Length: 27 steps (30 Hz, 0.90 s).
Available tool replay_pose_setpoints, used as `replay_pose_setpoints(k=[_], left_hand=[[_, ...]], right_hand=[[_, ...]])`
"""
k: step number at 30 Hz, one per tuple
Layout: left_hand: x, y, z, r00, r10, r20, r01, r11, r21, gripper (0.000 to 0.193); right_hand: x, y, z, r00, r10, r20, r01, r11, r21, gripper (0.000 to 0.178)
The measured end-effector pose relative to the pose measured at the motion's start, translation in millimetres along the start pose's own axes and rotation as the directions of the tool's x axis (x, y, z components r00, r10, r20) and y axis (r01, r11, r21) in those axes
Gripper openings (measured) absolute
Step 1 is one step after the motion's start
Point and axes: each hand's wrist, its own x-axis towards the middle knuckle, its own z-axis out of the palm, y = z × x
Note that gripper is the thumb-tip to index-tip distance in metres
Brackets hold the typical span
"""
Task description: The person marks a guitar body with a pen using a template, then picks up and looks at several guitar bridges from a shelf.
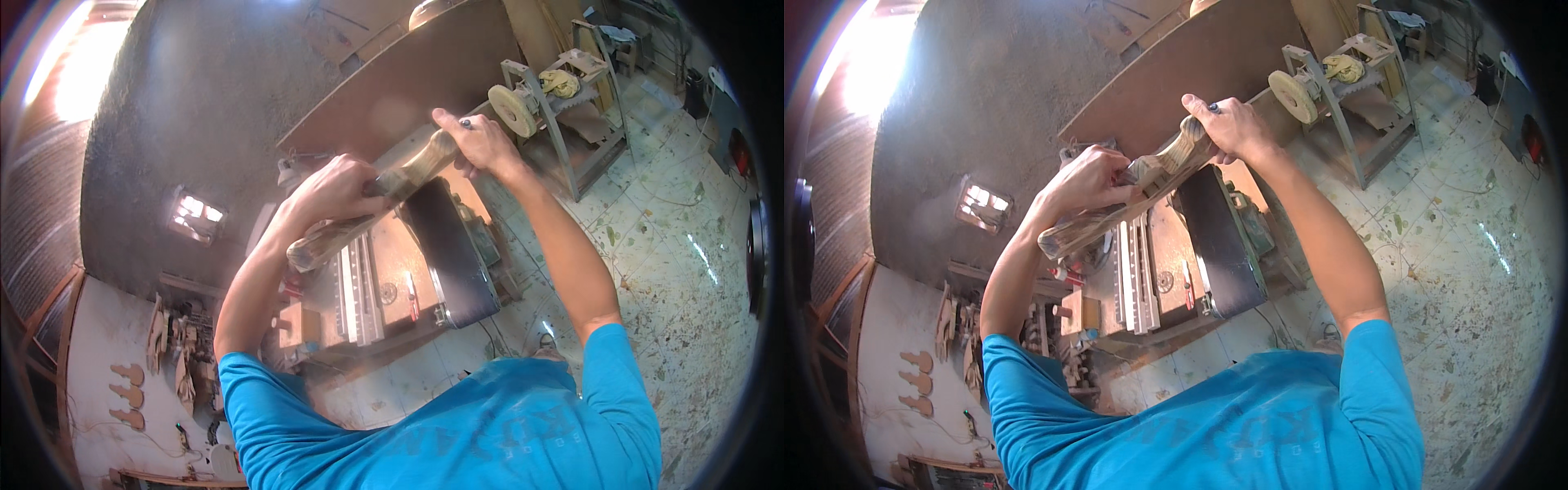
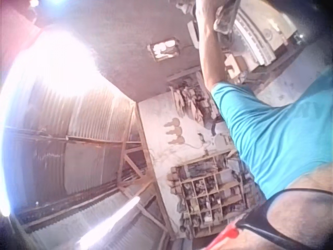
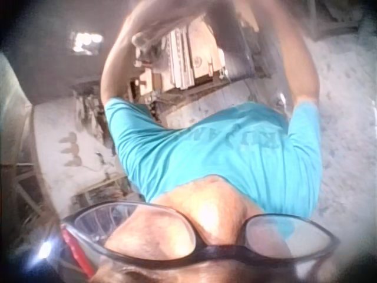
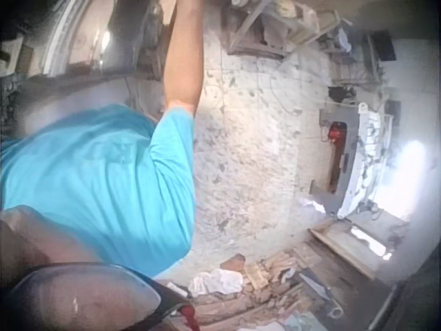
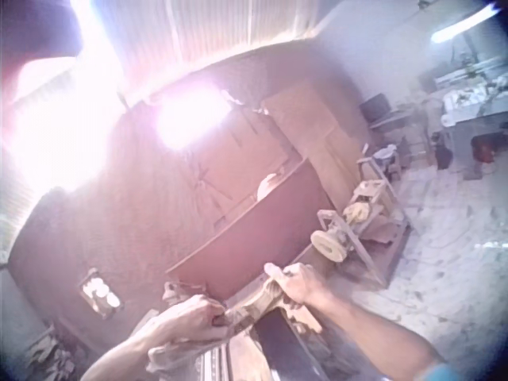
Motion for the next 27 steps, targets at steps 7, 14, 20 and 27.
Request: replay_pose_setpoints(k=[7, 14, 20, 27], left_hand=[[8.7, 3.6, 2.1, 0.998, 0.009, -0.055, -0.008, 1.0, 0.024, 0.042], [-17.7, 47.6, 75.2, 1.0, -0.022, -0.002, 0.022, 0.992, 0.122, 0.038], [-44.2, 70.1, 124.6, 0.998, -0.01, -0.068, 0.012, 1.0, 0.023, 0.037], [-45.5, 52.2, 119.6, 0.989, 0.025, -0.147, -0.017, 0.999, 0.05, 0.035]], right_hand=[[-59.0, 62.8, 58.1, 0.96, -0.003, -0.281, 0.213, 0.658, 0.722, 0.025], [-122.1, 121.1, 79.2, 0.937, 0.288, -0.198, 0.025, 0.512, 0.858, 0.024], [-116.8, 154.5, 35.1, 0.77, -0.591, -0.24, 0.53, 0.802, -0.276, 0.072], [-71.8, 125.9, 41.3, 0.747, -0.634, -0.203, 0.638, 0.769, -0.054, 0.065]])
